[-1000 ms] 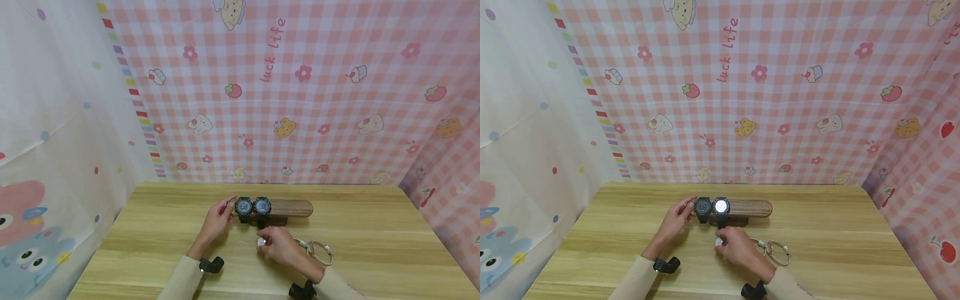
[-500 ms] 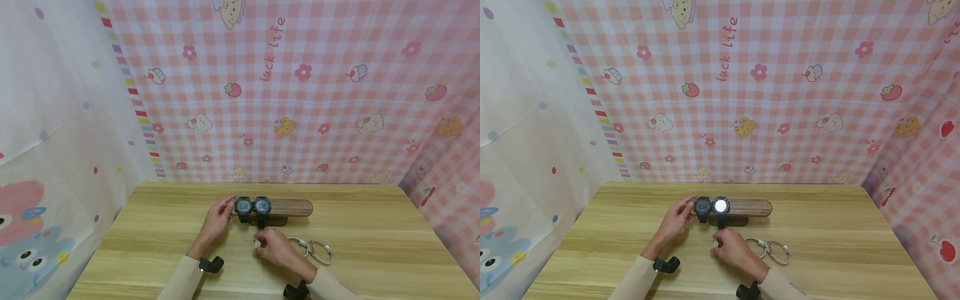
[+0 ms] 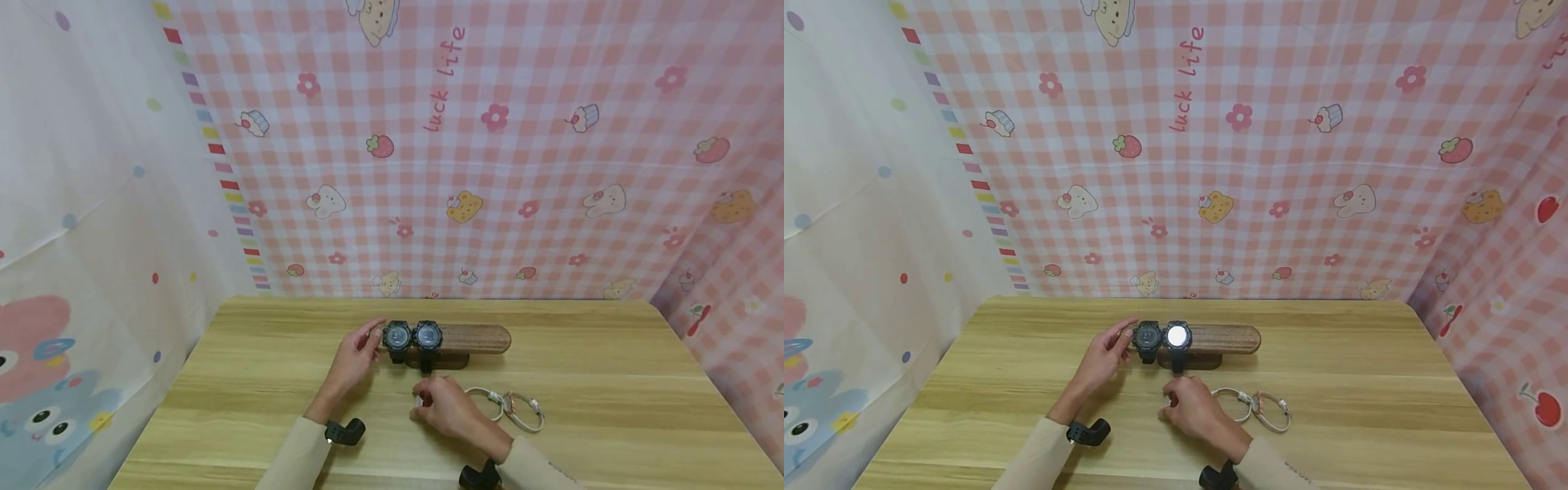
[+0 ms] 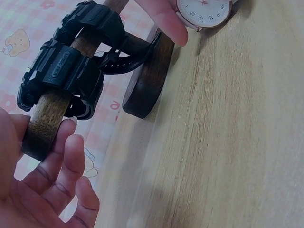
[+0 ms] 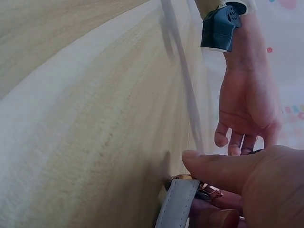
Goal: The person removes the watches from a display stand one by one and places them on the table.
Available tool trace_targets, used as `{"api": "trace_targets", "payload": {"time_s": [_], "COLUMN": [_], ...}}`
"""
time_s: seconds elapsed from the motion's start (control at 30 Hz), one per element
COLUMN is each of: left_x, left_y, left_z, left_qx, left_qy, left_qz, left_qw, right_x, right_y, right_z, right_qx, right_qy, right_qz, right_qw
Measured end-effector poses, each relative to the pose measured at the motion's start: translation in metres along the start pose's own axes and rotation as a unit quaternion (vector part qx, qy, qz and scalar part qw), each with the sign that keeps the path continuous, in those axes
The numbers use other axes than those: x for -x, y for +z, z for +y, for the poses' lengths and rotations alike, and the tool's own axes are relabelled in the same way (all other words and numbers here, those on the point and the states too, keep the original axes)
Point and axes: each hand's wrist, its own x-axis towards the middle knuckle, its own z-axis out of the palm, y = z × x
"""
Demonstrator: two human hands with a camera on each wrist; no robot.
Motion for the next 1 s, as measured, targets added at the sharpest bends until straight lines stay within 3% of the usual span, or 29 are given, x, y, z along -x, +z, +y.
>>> {"api": "trace_targets", "payload": {"time_s": [0.37,0.57,0.67,0.8,1.0], "left_x": [0.001,0.002,0.007,0.015,0.016], "left_y": [0.000,0.002,0.001,-0.003,-0.003], "left_z": [0.001,0.002,0.018,0.038,0.039], "left_qx": [0.004,0.006,0.003,-0.002,0.004], "left_qy": [-0.005,-0.011,-0.010,-0.003,-0.002], "left_qz": [0.006,0.014,0.011,0.001,0.001], "left_qw": [1.0000,0.9998,0.9999,1.0000,1.0000], "right_x": [-0.001,0.001,0.002,0.006,0.013], "right_y": [-0.001,-0.016,-0.032,-0.056,-0.090], "right_z": [-0.001,-0.004,-0.005,0.000,0.025], "right_qx": [-0.010,-0.022,-0.024,-0.016,-0.016], "right_qy": [0.024,0.046,0.061,0.074,0.107], "right_qz": [-0.007,0.024,0.061,0.142,0.237], "right_qw": [0.9996,0.9984,0.9960,0.9869,0.9654]}}
